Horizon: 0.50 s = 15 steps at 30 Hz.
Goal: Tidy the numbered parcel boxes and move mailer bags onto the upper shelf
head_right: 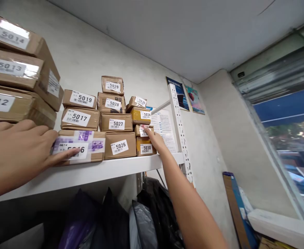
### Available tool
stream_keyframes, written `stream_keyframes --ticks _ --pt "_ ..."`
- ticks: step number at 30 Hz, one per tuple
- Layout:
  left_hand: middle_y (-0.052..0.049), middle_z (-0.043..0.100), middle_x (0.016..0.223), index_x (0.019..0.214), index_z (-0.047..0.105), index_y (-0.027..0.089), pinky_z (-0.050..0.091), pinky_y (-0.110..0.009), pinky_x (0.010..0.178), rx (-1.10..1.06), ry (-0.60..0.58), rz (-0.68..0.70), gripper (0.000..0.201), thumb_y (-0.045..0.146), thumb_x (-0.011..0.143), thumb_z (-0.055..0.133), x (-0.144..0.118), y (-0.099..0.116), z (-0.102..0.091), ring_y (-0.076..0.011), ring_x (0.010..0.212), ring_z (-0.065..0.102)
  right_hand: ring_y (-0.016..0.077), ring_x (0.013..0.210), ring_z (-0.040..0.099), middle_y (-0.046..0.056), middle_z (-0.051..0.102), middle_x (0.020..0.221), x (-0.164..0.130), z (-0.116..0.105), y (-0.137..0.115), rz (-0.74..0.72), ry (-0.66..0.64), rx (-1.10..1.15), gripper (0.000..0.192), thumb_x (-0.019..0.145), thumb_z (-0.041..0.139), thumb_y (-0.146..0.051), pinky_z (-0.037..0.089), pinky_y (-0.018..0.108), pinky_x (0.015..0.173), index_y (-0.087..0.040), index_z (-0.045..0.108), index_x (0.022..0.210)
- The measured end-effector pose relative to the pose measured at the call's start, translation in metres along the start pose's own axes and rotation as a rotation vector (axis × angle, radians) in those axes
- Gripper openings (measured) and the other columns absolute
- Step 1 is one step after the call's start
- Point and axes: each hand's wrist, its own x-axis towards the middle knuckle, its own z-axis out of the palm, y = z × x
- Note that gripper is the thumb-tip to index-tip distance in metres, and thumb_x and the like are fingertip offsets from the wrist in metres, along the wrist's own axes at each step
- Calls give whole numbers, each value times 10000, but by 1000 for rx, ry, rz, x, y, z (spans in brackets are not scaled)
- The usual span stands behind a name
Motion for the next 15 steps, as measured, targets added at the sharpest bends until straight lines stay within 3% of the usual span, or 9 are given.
stream_keyframes --ticks 3,6,12,15 --pt "-108 458 677 657 532 192 294 -395 642 402 19 41 604 589 843 115 -12 -11 -4 -327 789 460 301 1018 619 107 696 1076 -10 14 -14 -65 -16 -96 708 695 457 -773 464 407 880 -199 689 1037" --pt "-99 433 766 683 491 194 280 -375 656 507 88 -9 588 640 850 146 -23 -22 -2 -317 856 435 313 1050 607 106 687 1102 -22 27 -28 -96 -25 -148 713 696 445 -780 442 419 910 -217 681 1065" --pt "-135 462 849 774 534 160 333 -391 650 431 100 -43 573 636 851 224 -31 -31 -2 -331 868 455 331 1172 530 98 624 1230 -34 32 -37 -110 -27 -175 724 736 381 -775 370 448 990 -247 626 1167" --pt "-198 497 978 934 597 124 411 -482 748 205 198 84 527 571 844 334 -32 -30 4 -378 957 475 344 1163 532 137 601 1248 -31 27 -49 -91 -19 -218 781 731 360 -785 369 464 986 -205 578 1207"
